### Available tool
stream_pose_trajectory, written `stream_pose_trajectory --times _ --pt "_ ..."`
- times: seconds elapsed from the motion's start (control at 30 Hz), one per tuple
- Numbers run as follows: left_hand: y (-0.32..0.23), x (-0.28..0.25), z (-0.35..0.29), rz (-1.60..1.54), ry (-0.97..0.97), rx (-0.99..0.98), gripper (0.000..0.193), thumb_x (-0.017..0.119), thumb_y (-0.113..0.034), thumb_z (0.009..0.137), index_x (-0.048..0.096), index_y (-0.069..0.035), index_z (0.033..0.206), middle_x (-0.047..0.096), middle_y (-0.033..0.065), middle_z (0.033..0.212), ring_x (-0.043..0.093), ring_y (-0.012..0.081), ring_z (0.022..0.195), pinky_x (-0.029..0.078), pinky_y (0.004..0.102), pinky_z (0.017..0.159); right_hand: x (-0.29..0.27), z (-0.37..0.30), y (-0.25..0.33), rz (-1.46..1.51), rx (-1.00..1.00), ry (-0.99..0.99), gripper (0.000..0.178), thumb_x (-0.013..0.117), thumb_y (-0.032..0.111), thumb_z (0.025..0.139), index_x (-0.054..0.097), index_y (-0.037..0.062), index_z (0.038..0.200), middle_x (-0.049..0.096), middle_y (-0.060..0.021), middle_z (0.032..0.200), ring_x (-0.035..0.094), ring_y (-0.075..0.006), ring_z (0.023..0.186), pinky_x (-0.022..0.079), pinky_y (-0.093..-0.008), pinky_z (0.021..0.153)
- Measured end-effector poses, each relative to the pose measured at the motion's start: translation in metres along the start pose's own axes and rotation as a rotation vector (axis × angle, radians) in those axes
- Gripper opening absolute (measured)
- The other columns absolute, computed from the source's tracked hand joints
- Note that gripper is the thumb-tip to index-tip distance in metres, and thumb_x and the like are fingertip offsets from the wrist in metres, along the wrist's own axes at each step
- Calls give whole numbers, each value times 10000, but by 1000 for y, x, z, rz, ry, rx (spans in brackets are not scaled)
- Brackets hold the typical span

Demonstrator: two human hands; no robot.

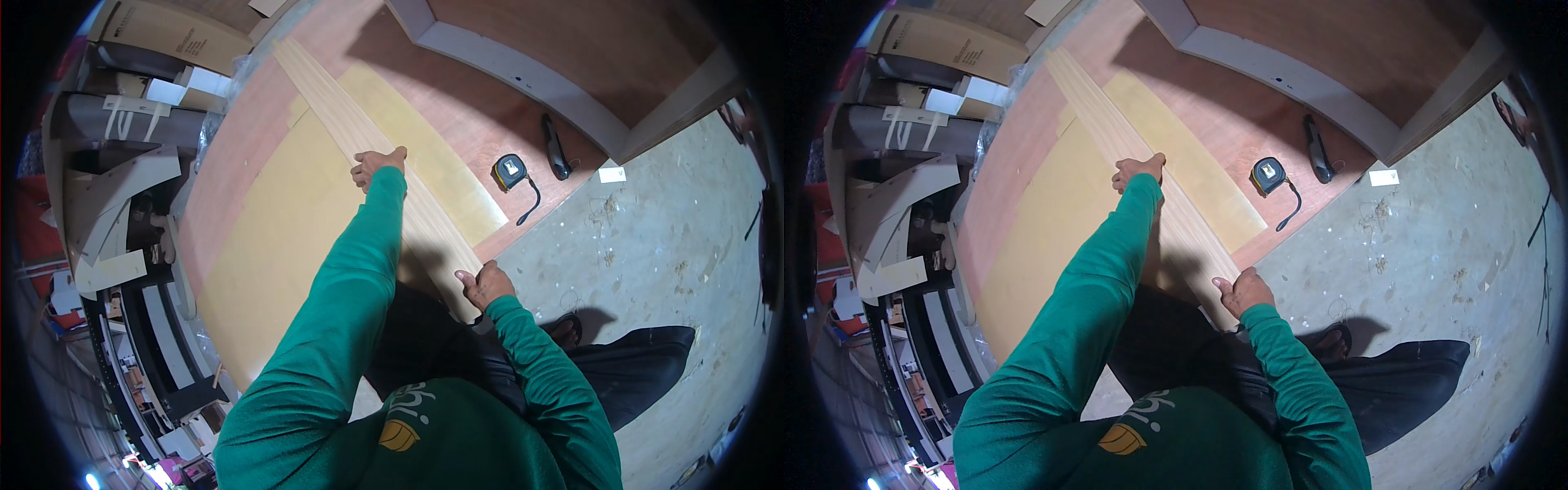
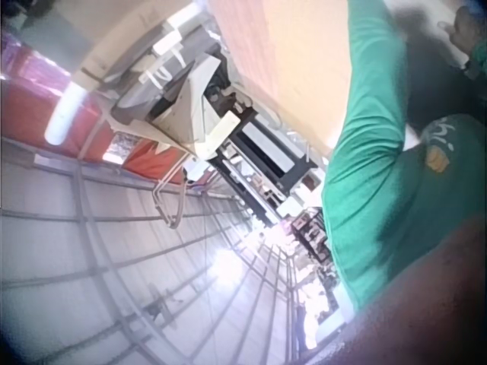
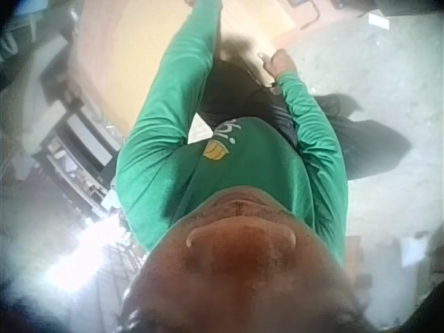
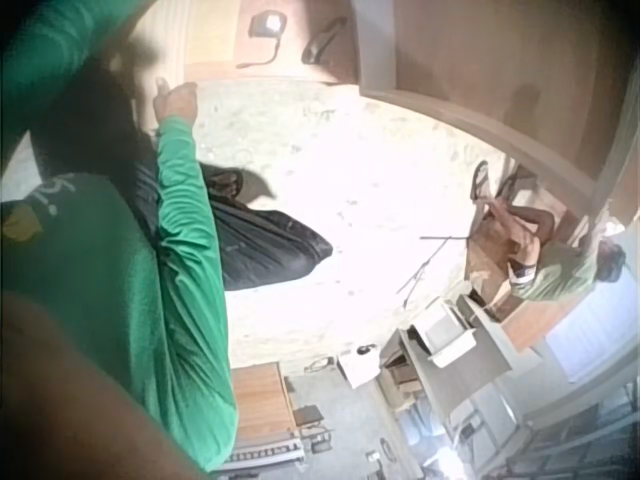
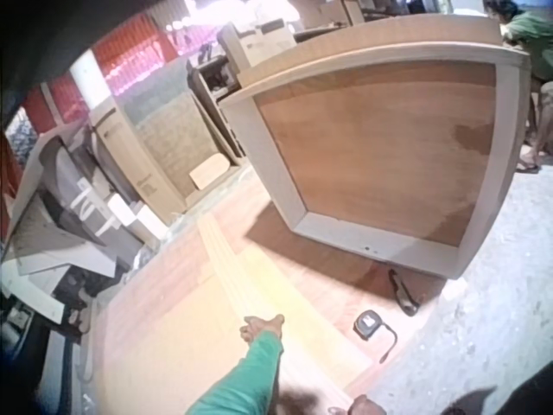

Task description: The person measures a thin wood strip with a tape measure, cuts it using a utility knife, then aligns the strip against a wooden cabinet frame and marks it with a pencil.

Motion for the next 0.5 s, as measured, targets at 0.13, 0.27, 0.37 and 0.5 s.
stream_pose_trajectory --times 0.13,0.27,0.37,0.5 --pt "-1 1 0 -1 20 -1 1118 843 -404 628 294 0 1514 430 269 1373 450 393 1279 499 513 967 0 -1 0 11 -2 5 776 642 614 906 506 -133 1063 661 -348 958 667 -504 936 540 -532 826" --pt "-3 -1 -1 16 22 -2 1125 838 -408 628 292 0 1522 432 269 1370 461 387 1257 502 506 965 -1 0 2 13 -24 -11 777 630 621 910 508 -132 1060 656 -353 963 664 -506 937 538 -532 830" --pt "-3 -1 -1 30 25 0 1138 837 -410 625 288 -1 1534 436 268 1363 474 378 1233 504 499 955 0 0 1 9 -26 -10 783 617 629 913 511 -133 1060 656 -353 967 663 -507 937 536 -532 834" --pt "-4 0 0 28 34 0 1132 836 -402 626 297 5 1534 436 270 1355 488 376 1201 507 488 927 0 0 0 8 -14 0 787 607 635 917 517 -133 1062 657 -354 969 662 -505 934 535 -532 835"
Point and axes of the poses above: each hand's wrist, its own z-axis towards the middle knuckle, its own x-axis out of the palm, y = z × x, the point moved 9 cm from there along z, towards the middle knuckle
